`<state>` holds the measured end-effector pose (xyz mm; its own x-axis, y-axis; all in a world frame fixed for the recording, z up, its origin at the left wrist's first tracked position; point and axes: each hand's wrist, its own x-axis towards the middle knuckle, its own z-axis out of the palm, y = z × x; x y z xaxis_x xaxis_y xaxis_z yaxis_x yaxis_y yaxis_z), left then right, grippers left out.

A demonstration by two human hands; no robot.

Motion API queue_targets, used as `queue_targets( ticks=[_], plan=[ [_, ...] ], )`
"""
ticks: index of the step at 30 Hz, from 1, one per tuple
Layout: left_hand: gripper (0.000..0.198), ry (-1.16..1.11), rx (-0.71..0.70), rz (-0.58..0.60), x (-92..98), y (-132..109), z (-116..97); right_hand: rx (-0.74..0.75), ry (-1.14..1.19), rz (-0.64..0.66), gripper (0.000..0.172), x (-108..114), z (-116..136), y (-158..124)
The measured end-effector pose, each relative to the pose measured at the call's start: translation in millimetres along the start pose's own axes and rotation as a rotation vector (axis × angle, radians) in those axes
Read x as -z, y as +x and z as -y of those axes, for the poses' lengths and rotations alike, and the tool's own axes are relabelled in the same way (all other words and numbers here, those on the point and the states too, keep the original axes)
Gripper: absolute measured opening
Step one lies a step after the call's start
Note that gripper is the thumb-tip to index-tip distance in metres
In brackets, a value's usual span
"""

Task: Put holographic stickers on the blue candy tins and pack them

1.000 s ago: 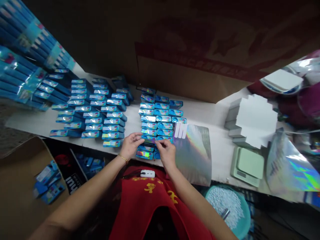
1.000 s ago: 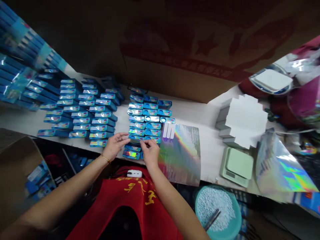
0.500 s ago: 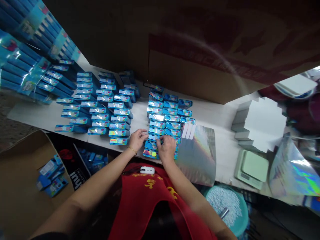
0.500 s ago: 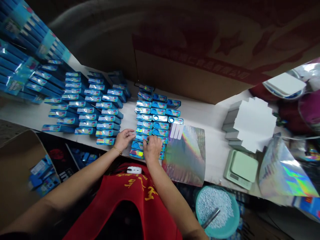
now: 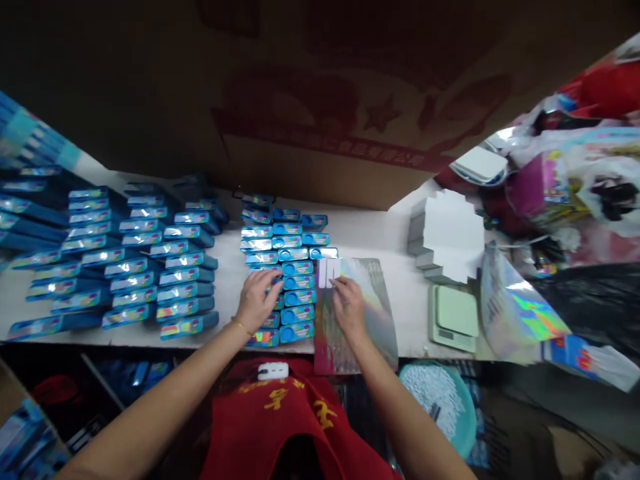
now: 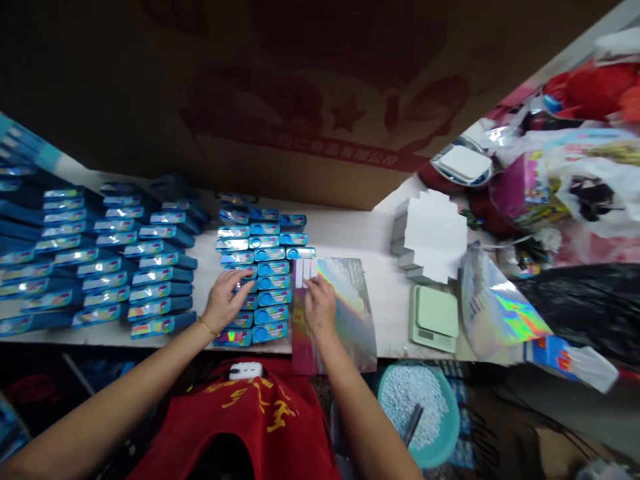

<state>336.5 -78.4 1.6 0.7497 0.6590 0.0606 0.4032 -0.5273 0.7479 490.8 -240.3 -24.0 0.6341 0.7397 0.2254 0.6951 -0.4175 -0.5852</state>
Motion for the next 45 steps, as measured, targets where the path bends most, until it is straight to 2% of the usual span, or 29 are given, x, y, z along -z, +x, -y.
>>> queue_targets(
  ticks=[2, 5, 8, 11, 14, 18, 20, 23, 28, 33, 36, 41, 43, 45],
  plan=[
    [0.026, 0.091, -0.17, 0.116, -24.1, 28.4, -30.9, 0.001, -0.012, -0.053, 0.027, 15.3, -38.2, 16.1],
    [0.027, 0.271, -0.275, 0.207, -67.4, 67.1, -60.4, 0.036, -0.051, -0.007, 0.027, 20.3, -77.7, 41.7],
    [0.022, 0.384, -0.249, 0.237, -100.3, 92.6, -67.7, 0.033, -0.072, 0.098, 0.027, 11.7, -91.7, 61.4],
    [0.014, 0.381, -0.189, 0.211, -112.8, 101.2, -66.8, -0.001, -0.038, 0.178, 0.015, 8.9, -91.3, 72.7],
    [0.02, 0.316, -0.215, 0.188, -111.3, 99.5, -68.1, 0.011, 0.068, 0.2, 0.011, 18.9, -89.0, 79.1],
    [0.017, 0.244, -0.267, 0.272, -108.2, 97.1, -70.5, 0.081, 0.148, 0.237, 0.014, 38.1, -88.4, 83.1],
    [0.018, 0.214, -0.264, 0.306, -109.3, 97.8, -70.3, 0.124, 0.061, 0.235, 0.015, 45.5, -86.9, 82.0],
    [0.021, 0.155, -0.246, 0.34, -111.5, 99.8, -69.6, 0.223, -0.165, 0.163, 0.015, 52.9, -80.4, 75.5],
    [0.026, -0.066, -0.129, 0.389, -111.4, 101.1, -71.7, 0.409, -0.36, 0.142, 0.026, 51.5, -69.5, 58.6],
    [0.025, -0.295, 0.069, 0.419, -111.1, 97.8, -75.7, 0.405, -0.352, 0.066, 0.027, 43.7, -70.5, 44.9],
    [0.026, -0.245, 0.049, 0.386, -112.6, 98.7, -74.2, 0.347, -0.3, 0.075, 0.022, 59.2, -55.4, 36.8],
    [0.02, 0.086, -0.106, 0.197, -104.8, 101.6, -69.7, 0.039, -0.091, 0.133, 0.013, 117.9, 1.6, 16.5],
    [0.022, 0.073, -0.124, 0.119, -92.1, 93.9, -70.8, -0.088, 0.087, 0.147, 0.012, 131.5, 19.6, 10.6],
    [0.029, -0.098, -0.134, 0.154, -73.9, 77.4, -72.2, -0.226, 0.288, 0.17, 0.012, 130.7, 29.8, 7.7]
  ],
)
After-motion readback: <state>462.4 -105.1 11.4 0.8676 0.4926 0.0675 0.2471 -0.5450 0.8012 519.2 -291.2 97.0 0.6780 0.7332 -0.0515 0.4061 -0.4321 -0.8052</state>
